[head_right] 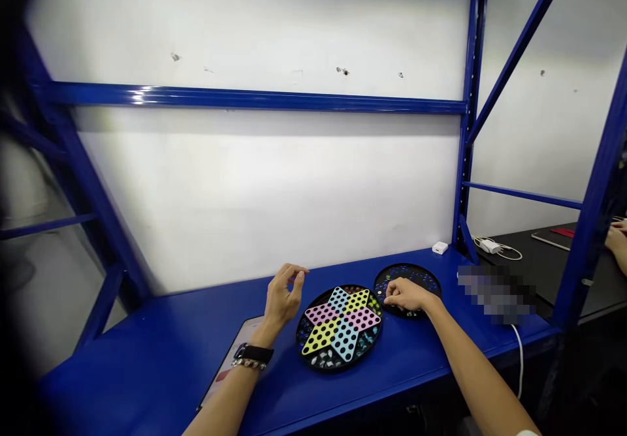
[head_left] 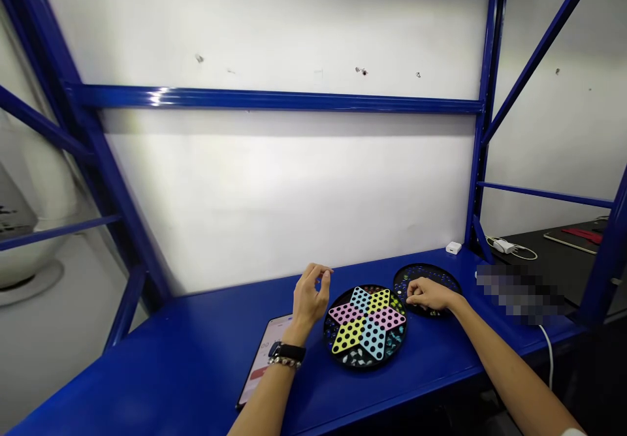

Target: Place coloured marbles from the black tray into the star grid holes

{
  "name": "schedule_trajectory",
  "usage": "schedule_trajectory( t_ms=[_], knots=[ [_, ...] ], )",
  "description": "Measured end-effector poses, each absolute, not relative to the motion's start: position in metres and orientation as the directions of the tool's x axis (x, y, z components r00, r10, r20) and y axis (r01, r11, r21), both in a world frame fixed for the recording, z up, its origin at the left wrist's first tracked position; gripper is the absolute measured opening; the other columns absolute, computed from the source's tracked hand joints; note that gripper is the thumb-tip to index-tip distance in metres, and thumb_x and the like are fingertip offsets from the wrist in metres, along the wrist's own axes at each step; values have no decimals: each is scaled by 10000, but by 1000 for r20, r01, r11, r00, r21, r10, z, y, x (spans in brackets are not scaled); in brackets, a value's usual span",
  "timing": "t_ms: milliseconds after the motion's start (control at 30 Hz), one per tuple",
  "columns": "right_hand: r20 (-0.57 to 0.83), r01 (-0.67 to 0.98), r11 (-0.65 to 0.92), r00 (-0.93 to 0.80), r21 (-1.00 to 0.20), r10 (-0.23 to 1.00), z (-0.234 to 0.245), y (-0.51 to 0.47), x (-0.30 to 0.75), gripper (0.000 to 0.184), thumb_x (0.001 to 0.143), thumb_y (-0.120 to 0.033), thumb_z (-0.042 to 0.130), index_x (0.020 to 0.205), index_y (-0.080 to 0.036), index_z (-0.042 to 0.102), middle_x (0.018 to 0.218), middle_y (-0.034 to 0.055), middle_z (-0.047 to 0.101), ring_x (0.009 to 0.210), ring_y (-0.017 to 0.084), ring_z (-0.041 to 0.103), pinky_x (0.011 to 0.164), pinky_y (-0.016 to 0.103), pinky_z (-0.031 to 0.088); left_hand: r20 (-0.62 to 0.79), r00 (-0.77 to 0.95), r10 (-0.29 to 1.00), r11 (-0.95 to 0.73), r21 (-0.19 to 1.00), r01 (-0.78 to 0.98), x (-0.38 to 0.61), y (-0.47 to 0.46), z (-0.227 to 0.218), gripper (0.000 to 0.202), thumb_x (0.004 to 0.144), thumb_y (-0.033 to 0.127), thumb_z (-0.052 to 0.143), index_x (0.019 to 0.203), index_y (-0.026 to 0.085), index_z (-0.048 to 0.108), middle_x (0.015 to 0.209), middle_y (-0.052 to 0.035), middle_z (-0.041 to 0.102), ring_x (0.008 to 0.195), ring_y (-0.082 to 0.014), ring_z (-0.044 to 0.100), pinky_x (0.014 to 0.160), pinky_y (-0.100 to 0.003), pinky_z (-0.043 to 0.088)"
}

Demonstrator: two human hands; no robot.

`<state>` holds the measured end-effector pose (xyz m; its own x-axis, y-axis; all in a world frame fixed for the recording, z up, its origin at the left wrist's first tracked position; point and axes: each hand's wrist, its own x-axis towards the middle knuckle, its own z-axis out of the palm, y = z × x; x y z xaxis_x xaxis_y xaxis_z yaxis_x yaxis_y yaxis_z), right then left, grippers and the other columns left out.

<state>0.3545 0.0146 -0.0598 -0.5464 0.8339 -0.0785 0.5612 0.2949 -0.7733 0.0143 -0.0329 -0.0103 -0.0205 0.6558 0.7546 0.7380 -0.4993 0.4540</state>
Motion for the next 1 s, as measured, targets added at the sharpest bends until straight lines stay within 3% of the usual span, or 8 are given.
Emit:
schedule_trajectory(
  t_ms=[167, 333, 400, 500, 600, 733, 867, 1000],
  knots=[
    [-11, 685, 359, -472, -634, 881, -60, 12, 349, 90, 798, -260, 650, 830, -190, 604, 552, -51, 563, 537, 120, 521, 551, 227, 357, 752, -14, 659, -501, 452, 738, 14, -33, -10, 276, 987, 332, 408, 857, 227, 628, 933, -37, 659, 839, -188, 623, 748, -299, 509],
    [126, 824, 385, -367, -415, 922, -61, 6, 341, 117, 835, -231, 603, 941, -192, 631, 781, 20, 615, 699, 154, 551, 629, 249, 344, 710, 55, 702, -468, 402, 787, 18, -36, -10, 291, 993, 345, 387, 878, 228, 628, 939, -40, 670, 824, -191, 627, 751, -316, 507],
    [156, 805, 376, -344, -458, 926, -63, 7, 341, 84, 848, -241, 600, 921, -200, 613, 740, 6, 594, 695, 155, 549, 627, 247, 341, 642, 139, 754, -461, 368, 808, 22, -37, -13, 288, 991, 359, 390, 895, 233, 629, 953, -37, 674, 823, -193, 640, 747, -323, 513],
    [196, 617, 353, -308, -704, 931, -66, 14, 342, 116, 859, -311, 605, 824, -212, 555, 573, -41, 530, 570, 135, 508, 563, 236, 338, 511, 272, 816, -480, 335, 811, 29, -39, -18, 244, 970, 358, 431, 919, 242, 639, 1004, -35, 674, 865, -199, 664, 749, -318, 518],
    [168, 195, 200, -172, -960, 971, -61, 22, 345, 241, 833, -438, 622, 806, -221, 518, 513, -73, 493, 410, 85, 370, 436, 211, 259, 440, 336, 832, -497, 324, 805, 37, -41, -22, 220, 957, 335, 448, 940, 244, 647, 1042, -43, 670, 892, -208, 668, 747, -312, 516],
    [12, -302, 6, -19, -953, 1000, -49, 28, 354, 217, 820, -411, 567, 785, -221, 469, 586, -60, 513, 369, 41, 273, 356, 177, 168, 418, 361, 833, -502, 302, 810, 45, -44, -24, 223, 960, 316, 433, 953, 248, 645, 1039, -42, 662, 830, -202, 657, 718, -312, 503],
    [-96, -188, -102, -41, -977, 995, -50, 30, 358, 147, 851, -331, 453, 756, -219, 455, 581, -58, 465, 366, 52, 247, 347, 183, 163, 419, 378, 825, -521, 310, 795, 47, -44, -25, 219, 956, 306, 438, 958, 247, 649, 1032, -44, 657, 832, -197, 652, 735, -308, 495],
    [-61, -48, -62, -32, -997, 998, -61, 31, 345, 221, 868, -361, 544, 709, -215, 496, 516, -76, 396, 395, 80, 304, 403, 210, 216, 410, 364, 836, -506, 321, 800, 47, -44, -26, 221, 953, 308, 443, 963, 242, 654, 1047, -46, 657, 841, -199, 648, 741, -311, 491]
  ],
)
